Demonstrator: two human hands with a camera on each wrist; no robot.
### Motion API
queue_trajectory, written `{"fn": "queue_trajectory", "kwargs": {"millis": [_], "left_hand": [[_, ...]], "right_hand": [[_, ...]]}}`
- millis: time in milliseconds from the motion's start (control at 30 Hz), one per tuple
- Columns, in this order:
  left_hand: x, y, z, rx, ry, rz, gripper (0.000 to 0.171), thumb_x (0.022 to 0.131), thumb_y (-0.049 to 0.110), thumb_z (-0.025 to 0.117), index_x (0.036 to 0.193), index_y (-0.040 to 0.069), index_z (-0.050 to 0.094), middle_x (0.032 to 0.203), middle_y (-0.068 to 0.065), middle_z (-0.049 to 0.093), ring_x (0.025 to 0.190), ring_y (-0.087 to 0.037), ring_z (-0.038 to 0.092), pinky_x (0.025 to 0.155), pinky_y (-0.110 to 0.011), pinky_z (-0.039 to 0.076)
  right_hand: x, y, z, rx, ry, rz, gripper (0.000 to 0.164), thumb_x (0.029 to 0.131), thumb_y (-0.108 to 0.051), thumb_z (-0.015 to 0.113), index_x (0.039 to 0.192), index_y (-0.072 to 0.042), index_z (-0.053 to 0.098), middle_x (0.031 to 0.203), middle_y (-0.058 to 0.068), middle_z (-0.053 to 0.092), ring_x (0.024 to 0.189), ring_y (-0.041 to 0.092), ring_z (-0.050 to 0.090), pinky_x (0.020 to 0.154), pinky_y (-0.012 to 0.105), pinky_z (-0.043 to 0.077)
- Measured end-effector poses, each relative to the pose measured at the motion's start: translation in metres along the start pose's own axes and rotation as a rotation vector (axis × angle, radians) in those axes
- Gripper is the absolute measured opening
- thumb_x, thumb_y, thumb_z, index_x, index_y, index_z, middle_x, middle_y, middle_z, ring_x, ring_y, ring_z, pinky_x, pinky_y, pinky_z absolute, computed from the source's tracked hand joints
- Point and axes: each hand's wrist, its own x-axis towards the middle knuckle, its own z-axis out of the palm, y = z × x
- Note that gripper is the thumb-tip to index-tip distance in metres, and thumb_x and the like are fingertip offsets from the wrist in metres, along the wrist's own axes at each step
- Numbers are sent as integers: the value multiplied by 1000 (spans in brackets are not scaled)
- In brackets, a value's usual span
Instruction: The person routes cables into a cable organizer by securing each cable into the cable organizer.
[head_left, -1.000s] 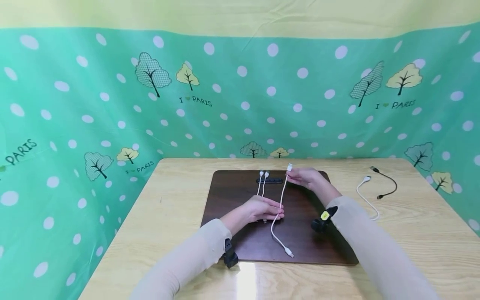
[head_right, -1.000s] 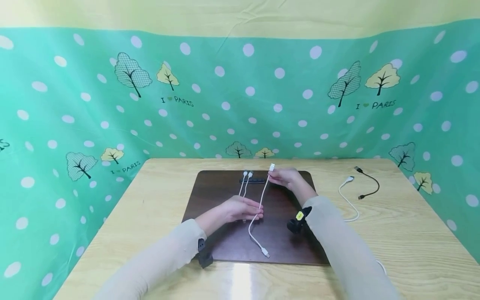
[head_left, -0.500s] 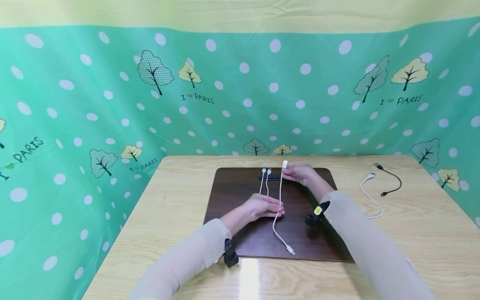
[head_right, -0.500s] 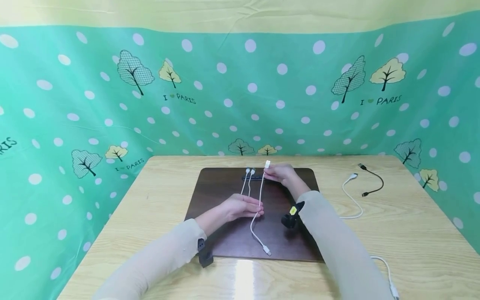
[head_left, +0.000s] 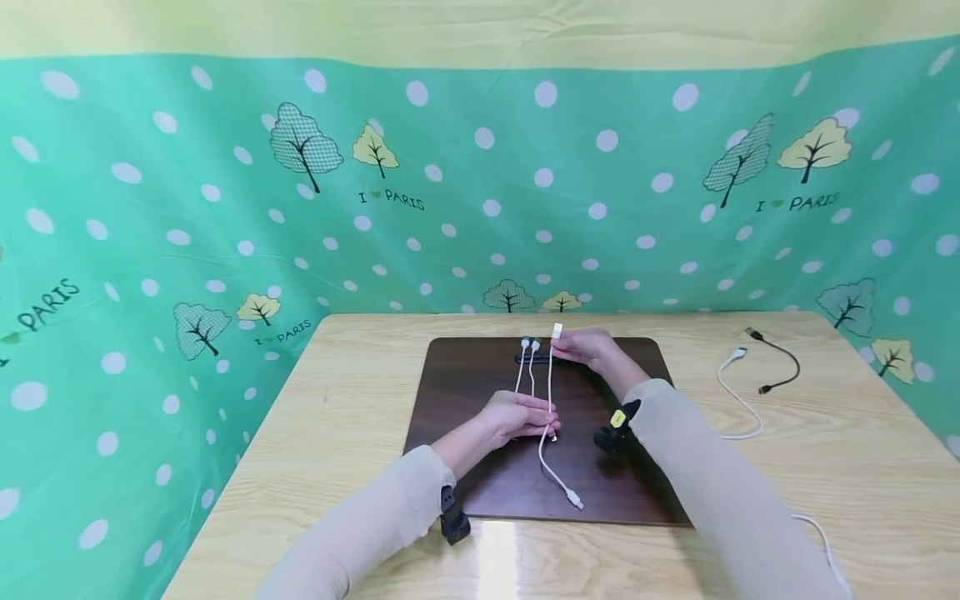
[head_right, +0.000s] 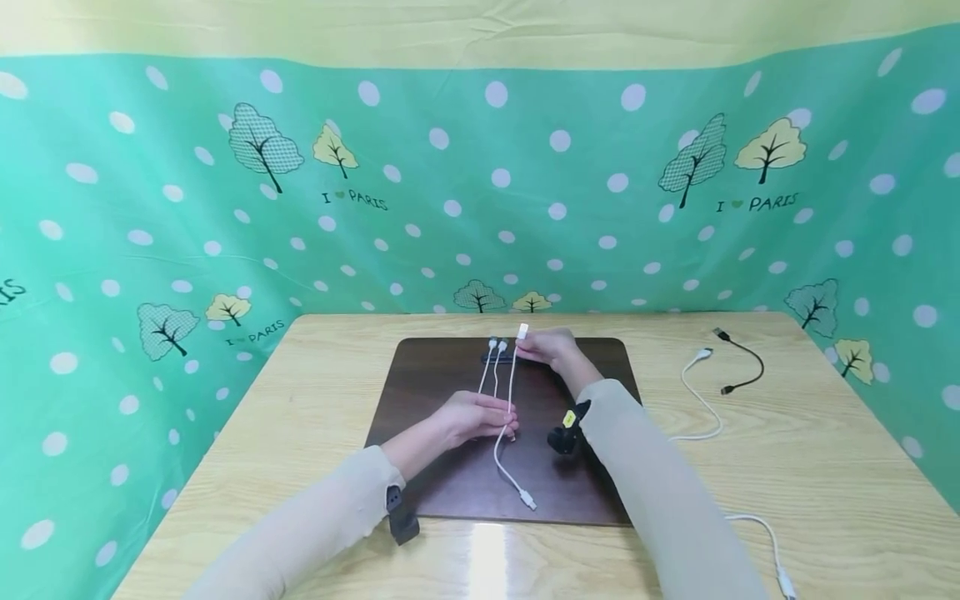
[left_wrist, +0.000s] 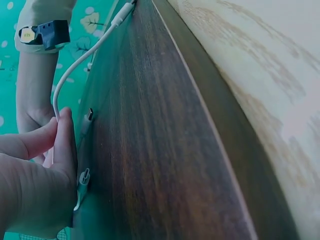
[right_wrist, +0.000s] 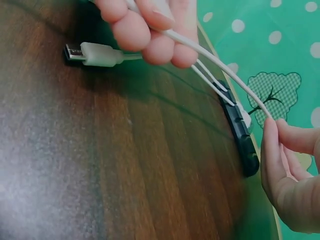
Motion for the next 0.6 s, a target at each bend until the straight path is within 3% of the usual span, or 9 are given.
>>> {"fn": "queue_trajectory", "kwargs": {"millis": [67,133,233,600], "left_hand": [[1,-1,1,-8,6,0,29,84,-14,61,113,-13,63,106,-28,70,72,-15,71,79,-30,61],[2,1,3,-11,8,7,29,84,-13,62,113,-13,63,104,-27,71,70,-15,70,79,-30,61],[4,4,6,-11,21,16,29,83,-14,63,112,-14,64,99,-25,72,68,-14,70,78,-30,61],[4,8,-1,2,125,20,29,80,-14,66,109,-12,66,94,-25,73,65,-15,71,72,-27,61]], "right_hand": [[2,1,3,-19,28,-11,51,87,10,60,135,13,43,112,21,66,79,11,72,76,19,59],[4,1,4,-32,54,-30,48,86,10,61,132,14,46,92,12,69,74,10,71,74,19,60],[8,0,6,-54,71,-61,46,85,10,62,129,15,49,72,1,65,66,8,70,70,19,60],[18,5,18,-212,207,-184,38,79,2,74,116,8,64,74,0,68,59,-1,64,68,17,59]]}}
